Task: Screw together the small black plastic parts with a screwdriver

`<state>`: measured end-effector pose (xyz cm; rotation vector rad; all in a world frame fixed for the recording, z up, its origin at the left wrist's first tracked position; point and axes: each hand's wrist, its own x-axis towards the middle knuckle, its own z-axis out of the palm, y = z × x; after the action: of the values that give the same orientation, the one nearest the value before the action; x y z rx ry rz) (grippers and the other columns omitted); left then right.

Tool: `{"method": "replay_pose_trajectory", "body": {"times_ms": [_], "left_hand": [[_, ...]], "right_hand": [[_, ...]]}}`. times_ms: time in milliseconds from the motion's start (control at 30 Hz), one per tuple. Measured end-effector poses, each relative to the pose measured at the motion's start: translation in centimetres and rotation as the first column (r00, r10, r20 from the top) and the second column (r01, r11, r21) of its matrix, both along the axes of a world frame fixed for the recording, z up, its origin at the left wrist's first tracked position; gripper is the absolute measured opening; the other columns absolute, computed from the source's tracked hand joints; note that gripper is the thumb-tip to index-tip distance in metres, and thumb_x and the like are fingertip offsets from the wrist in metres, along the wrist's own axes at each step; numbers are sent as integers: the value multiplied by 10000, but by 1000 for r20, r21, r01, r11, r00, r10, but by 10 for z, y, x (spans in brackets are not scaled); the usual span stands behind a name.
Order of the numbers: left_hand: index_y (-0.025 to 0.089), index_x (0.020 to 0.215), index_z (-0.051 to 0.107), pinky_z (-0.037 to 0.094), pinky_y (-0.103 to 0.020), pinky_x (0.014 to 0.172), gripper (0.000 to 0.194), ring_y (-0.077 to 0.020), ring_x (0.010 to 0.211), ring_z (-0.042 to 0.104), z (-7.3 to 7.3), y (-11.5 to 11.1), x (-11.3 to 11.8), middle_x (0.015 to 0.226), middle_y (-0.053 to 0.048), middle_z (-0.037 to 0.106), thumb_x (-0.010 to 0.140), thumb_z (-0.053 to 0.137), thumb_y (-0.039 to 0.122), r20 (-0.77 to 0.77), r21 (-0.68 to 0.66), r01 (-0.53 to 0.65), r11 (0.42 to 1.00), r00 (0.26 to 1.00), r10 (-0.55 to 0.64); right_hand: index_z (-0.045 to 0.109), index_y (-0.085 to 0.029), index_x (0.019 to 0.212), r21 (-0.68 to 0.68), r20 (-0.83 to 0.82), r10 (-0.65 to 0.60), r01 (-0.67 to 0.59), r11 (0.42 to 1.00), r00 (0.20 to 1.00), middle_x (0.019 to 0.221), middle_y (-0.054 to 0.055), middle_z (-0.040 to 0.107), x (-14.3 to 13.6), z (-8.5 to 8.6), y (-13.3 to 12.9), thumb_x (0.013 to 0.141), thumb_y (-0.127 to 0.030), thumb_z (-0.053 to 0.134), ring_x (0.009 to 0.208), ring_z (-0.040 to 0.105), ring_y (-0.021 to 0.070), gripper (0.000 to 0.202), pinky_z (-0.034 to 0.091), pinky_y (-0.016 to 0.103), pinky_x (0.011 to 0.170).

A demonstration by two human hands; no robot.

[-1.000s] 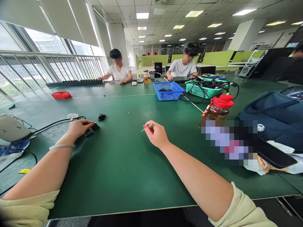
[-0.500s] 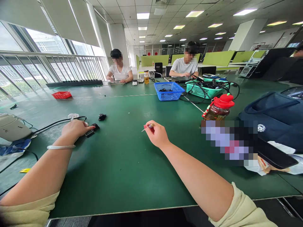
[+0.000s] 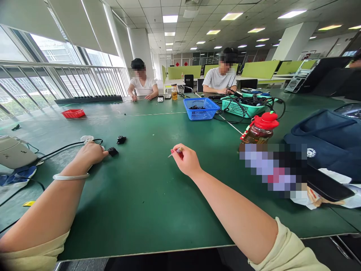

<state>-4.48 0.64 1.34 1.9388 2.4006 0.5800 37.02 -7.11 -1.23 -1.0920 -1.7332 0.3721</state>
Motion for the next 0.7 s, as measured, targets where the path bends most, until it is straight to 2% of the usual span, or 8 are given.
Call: {"method": "replay_pose_trajectory", "body": {"times_ms": [100, 200, 300, 433, 533, 700], "left_hand": [[172, 657, 667, 463, -470, 942, 202, -441, 1206, 512, 6, -5, 13, 1087, -229, 646, 651, 656, 373, -195, -82, -41, 996, 980, 24], [173, 795, 707, 472, -413, 947, 206, -382, 1210, 532, 10, -10, 26, 1152, -182, 641, 745, 570, 319, -270, -52, 41, 998, 961, -54], [180, 1007, 688, 487, -384, 929, 295, -327, 1120, 604, 11, -15, 32, 1270, -156, 594, 785, 540, 304, -289, -43, 94, 995, 952, -102], [219, 1327, 511, 503, -381, 883, 496, -296, 1072, 637, 11, -22, 33, 1277, -139, 604, 838, 498, 305, -296, -139, 140, 980, 939, -176], [251, 1408, 414, 501, -362, 866, 533, -275, 1067, 644, 12, -25, 34, 1232, -111, 646, 876, 441, 270, -302, -204, 169, 964, 926, -226], [256, 1422, 391, 505, -349, 831, 542, -270, 1049, 656, 11, -24, 32, 1198, -96, 679, 881, 418, 241, -287, -228, 157, 961, 932, -220]], "right_hand": [[573, -230, 776, 0, 3, -1, 1, 1000, 1000, 577, -27, 517, 0, 0, 0, 915, -434, 488, 500, 432, 127, 262, 368, 253, 529], [574, -228, 769, -1, 4, -2, 2, 1000, 1000, 580, -24, 523, 0, 0, -1, 916, -439, 487, 498, 436, 127, 271, 370, 253, 527], [571, -227, 760, 7, 4, -2, 2, 1000, 1000, 585, -21, 528, 0, 0, 0, 915, -439, 488, 500, 439, 127, 275, 371, 252, 525], [576, -223, 767, 14, 8, 4, -4, 1000, 1000, 586, -22, 528, 0, -1, 1, 922, -439, 483, 502, 439, 123, 281, 374, 247, 523], [578, -221, 769, 22, 11, 7, -8, 1000, 1000, 575, -26, 520, 0, -1, 1, 920, -433, 489, 492, 434, 121, 275, 369, 243, 514], [569, -224, 764, 34, 10, 13, -13, 999, 1000, 559, -32, 511, 1, -1, 0, 920, -416, 493, 482, 433, 119, 259, 362, 240, 508]]}}
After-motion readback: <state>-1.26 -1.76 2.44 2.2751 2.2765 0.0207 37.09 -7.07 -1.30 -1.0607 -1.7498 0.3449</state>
